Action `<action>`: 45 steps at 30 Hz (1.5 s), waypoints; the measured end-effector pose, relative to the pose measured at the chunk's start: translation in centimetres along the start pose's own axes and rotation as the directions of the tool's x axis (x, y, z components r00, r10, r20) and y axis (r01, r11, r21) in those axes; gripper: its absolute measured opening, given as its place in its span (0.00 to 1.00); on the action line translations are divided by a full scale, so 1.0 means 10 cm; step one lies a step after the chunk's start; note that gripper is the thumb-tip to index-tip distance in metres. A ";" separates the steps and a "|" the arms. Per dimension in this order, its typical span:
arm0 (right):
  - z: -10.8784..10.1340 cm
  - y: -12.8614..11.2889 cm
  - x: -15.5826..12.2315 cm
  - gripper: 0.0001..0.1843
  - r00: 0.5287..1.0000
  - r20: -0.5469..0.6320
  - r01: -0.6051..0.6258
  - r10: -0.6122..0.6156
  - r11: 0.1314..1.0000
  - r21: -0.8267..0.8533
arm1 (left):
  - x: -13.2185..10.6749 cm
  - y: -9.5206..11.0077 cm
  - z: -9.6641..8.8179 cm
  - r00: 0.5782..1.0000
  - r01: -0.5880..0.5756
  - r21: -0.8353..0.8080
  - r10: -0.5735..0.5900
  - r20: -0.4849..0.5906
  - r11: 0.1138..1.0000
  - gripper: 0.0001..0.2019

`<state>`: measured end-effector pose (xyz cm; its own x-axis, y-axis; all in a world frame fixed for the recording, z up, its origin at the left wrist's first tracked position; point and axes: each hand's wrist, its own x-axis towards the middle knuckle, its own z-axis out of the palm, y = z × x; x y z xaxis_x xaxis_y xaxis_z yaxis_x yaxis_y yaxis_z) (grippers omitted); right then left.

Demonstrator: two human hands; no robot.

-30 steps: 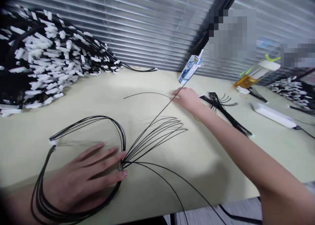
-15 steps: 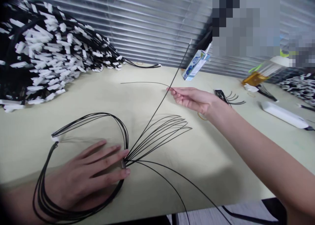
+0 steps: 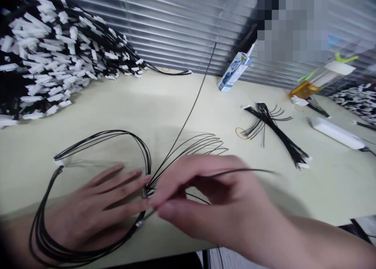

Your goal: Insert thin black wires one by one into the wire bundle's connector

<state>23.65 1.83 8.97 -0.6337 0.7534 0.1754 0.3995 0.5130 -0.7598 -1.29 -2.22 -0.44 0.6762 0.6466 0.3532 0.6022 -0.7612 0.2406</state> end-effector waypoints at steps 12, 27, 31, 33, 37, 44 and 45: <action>0.38 0.29 0.20 0.05 0.997 0.066 0.043 -0.033 0.986 -0.158 | 0.01 0.01 0.05 0.996 0.006 -0.048 -0.010 -0.088 0.999 0.17; 0.43 0.32 0.19 0.03 0.984 0.065 0.174 -0.164 0.960 -0.221 | 0.02 0.01 0.03 0.998 0.000 -0.057 -0.004 -0.062 0.998 0.18; 0.45 0.33 0.21 0.01 0.977 0.046 0.212 -0.207 0.949 -0.232 | 0.01 0.00 0.03 0.997 -0.003 -0.046 0.000 -0.073 0.999 0.18; 0.44 0.32 0.21 0.01 0.982 0.044 0.189 -0.184 0.955 -0.228 | 0.00 0.01 0.04 0.998 -0.004 -0.050 0.001 -0.063 0.999 0.19; 0.42 0.31 0.20 0.02 0.995 0.075 0.080 -0.067 0.978 -0.194 | 0.00 0.02 0.03 0.998 0.008 -0.051 -0.011 -0.056 0.999 0.19; 0.40 0.28 0.18 0.00 0.994 0.082 0.091 -0.076 0.976 -0.199 | 0.01 0.00 0.02 0.999 -0.001 -0.050 -0.001 -0.054 0.999 0.19; 0.40 0.27 0.18 0.01 0.994 0.080 0.094 -0.079 0.975 -0.202 | 0.01 0.00 0.02 0.999 -0.002 -0.053 0.000 -0.050 0.999 0.19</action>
<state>20.94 2.94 4.67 -0.7145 0.6749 0.1844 0.4637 0.6542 -0.5975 -1.16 -2.15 -0.61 0.6540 0.6434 0.3979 0.5773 -0.7644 0.2871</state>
